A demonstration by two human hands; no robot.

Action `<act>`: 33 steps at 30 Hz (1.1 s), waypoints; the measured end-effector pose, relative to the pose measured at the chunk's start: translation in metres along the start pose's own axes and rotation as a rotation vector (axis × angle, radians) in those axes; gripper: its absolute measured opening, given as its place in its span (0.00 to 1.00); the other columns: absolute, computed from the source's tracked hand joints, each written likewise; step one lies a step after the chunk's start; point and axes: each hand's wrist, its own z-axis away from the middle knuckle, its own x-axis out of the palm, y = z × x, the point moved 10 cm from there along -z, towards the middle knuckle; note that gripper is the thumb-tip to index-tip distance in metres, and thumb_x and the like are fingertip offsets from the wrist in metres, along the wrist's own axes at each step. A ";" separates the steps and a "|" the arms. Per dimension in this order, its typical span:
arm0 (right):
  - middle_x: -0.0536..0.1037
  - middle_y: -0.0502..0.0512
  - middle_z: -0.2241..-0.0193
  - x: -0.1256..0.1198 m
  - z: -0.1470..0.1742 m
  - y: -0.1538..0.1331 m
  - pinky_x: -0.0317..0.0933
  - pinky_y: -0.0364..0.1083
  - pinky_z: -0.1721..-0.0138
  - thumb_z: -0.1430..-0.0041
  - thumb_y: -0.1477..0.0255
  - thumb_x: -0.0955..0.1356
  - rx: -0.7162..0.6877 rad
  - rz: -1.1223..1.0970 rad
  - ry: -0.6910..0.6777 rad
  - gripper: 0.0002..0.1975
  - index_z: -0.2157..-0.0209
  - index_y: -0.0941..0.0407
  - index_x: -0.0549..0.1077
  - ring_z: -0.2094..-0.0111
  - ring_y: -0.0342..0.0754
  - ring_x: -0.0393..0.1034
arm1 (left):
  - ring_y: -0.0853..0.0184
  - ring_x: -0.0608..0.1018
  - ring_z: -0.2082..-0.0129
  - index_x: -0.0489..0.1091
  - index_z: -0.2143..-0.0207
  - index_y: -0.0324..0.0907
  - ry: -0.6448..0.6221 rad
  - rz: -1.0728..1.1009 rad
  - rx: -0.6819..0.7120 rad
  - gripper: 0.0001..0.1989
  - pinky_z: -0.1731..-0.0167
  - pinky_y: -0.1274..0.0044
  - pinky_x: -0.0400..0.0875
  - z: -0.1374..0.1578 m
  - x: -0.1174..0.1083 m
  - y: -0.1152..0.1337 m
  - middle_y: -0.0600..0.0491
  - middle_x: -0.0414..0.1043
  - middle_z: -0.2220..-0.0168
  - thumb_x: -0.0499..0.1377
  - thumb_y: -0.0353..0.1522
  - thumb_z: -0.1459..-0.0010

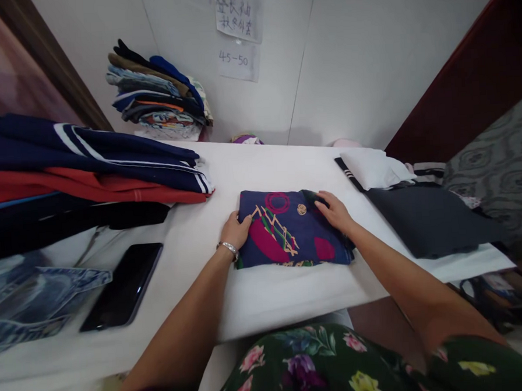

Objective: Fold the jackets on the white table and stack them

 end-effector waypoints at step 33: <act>0.70 0.57 0.40 0.001 0.146 0.007 0.55 0.63 0.38 0.47 0.84 0.59 -0.259 0.149 -0.244 0.32 0.42 0.52 0.72 0.36 0.55 0.60 | 0.59 0.79 0.57 0.70 0.49 0.39 -0.030 -0.076 0.068 0.22 0.58 0.73 0.72 0.002 0.002 0.008 0.44 0.78 0.54 0.57 0.42 0.41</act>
